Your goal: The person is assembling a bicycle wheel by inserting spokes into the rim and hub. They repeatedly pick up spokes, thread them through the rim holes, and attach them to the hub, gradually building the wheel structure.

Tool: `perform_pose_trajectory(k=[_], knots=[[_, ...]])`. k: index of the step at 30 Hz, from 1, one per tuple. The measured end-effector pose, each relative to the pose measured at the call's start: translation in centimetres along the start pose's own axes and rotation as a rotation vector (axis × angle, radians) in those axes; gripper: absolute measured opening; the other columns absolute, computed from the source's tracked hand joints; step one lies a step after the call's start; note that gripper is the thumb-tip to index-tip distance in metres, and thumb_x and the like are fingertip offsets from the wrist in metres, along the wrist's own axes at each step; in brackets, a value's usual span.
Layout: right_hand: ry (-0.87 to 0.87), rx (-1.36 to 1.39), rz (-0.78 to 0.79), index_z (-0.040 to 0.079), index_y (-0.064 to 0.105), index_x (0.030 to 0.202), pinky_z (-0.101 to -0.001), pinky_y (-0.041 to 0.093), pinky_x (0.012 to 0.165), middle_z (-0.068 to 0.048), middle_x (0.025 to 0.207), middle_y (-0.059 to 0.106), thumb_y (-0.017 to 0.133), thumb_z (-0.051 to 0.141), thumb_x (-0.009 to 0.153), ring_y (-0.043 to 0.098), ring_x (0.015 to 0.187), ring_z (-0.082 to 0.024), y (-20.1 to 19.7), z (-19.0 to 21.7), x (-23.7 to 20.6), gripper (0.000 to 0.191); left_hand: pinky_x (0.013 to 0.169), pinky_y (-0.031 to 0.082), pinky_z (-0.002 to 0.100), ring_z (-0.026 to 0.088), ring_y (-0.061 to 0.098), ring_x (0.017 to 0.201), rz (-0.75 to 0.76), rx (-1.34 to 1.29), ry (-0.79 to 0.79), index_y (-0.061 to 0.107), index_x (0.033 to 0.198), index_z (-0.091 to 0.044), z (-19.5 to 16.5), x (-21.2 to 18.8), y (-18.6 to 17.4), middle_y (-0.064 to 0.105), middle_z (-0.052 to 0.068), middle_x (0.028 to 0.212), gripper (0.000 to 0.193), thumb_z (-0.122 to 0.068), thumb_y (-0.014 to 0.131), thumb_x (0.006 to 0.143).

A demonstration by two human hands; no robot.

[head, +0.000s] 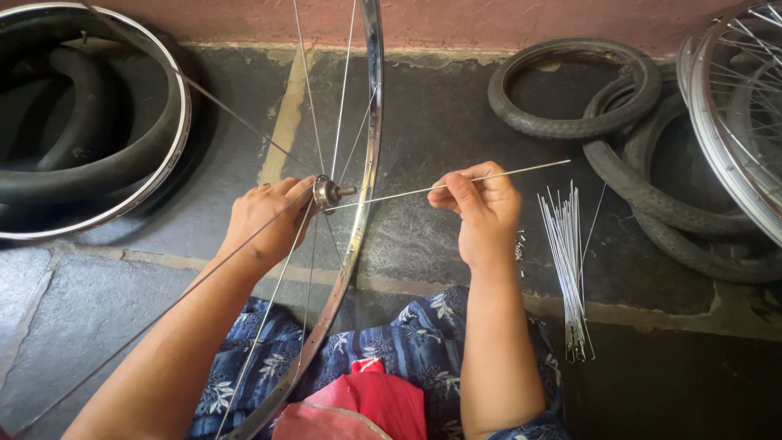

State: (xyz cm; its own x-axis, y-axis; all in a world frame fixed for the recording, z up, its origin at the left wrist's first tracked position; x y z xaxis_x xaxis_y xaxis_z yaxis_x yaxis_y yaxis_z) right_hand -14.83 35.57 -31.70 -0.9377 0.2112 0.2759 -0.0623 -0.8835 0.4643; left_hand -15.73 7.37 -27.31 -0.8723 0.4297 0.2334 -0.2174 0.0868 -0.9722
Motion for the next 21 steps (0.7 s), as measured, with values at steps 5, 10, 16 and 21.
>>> perform_pose_trajectory(k=[5, 10, 16, 21], knots=[[-0.099, -0.144, 0.113, -0.002, 0.063, 0.101, -0.0319, 0.064, 0.083, -0.013, 0.097, 0.073, 0.068, 0.008, 0.103, 0.073, 0.088, -0.017, 1.2, 2.9, -1.4, 0.011, 0.073, 0.055, 0.044, 0.031, 0.07, 0.085, 0.003, -0.006, 0.0, 0.066, 0.128, -0.017, 0.1, 0.1, 0.0, 0.071, 0.006, 0.099, 0.038, -0.024, 0.067, 0.091], [-0.196, -0.223, 0.109, -0.002, 0.062, 0.103, -0.0309, 0.063, 0.085, -0.014, 0.099, 0.073, 0.067, 0.007, 0.104, 0.072, 0.09, -0.017, 2.0, 4.1, -2.0, 0.011, 0.075, 0.055, 0.044, 0.032, 0.07, 0.086, 0.063, 0.008, -0.039, 0.065, 0.131, -0.02, 0.5, 0.1, 0.3, 0.071, 0.006, 0.099, 0.038, -0.024, 0.067, 0.093], [-0.087, -0.101, 0.052, -0.001, 0.061, 0.103, -0.0308, 0.063, 0.084, -0.013, 0.098, 0.073, 0.065, 0.008, 0.104, 0.073, 0.088, -0.017, 2.2, 3.8, -1.6, 0.01, 0.075, 0.055, 0.044, 0.033, 0.07, 0.085, 0.021, -0.002, -0.009, 0.065, 0.13, -0.018, 0.3, 0.1, 0.0, 0.072, 0.006, 0.102, 0.039, -0.023, 0.067, 0.091], [-0.264, -0.228, 0.144, -0.001, 0.06, 0.107, -0.0282, 0.059, 0.086, -0.015, 0.104, 0.072, 0.067, 0.007, 0.106, 0.069, 0.092, -0.017, 4.2, 6.1, -4.1, 0.011, 0.074, 0.055, 0.044, 0.032, 0.07, 0.087, 0.011, -0.036, -0.028, 0.066, 0.128, -0.018, 0.3, 0.1, -0.1, 0.072, 0.006, 0.1, 0.038, -0.026, 0.069, 0.091]])
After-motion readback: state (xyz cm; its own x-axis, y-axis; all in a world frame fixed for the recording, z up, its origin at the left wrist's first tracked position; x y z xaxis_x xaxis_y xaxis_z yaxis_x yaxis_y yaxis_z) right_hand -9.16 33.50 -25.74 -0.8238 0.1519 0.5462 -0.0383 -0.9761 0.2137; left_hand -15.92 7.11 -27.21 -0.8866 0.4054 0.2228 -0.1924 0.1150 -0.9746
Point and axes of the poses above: each hand's wrist, its own x-axis towards the middle knuckle, its own y-axis out of the palm, z = x × y, the point moved 6 cm from there along x, towards the middle knuckle
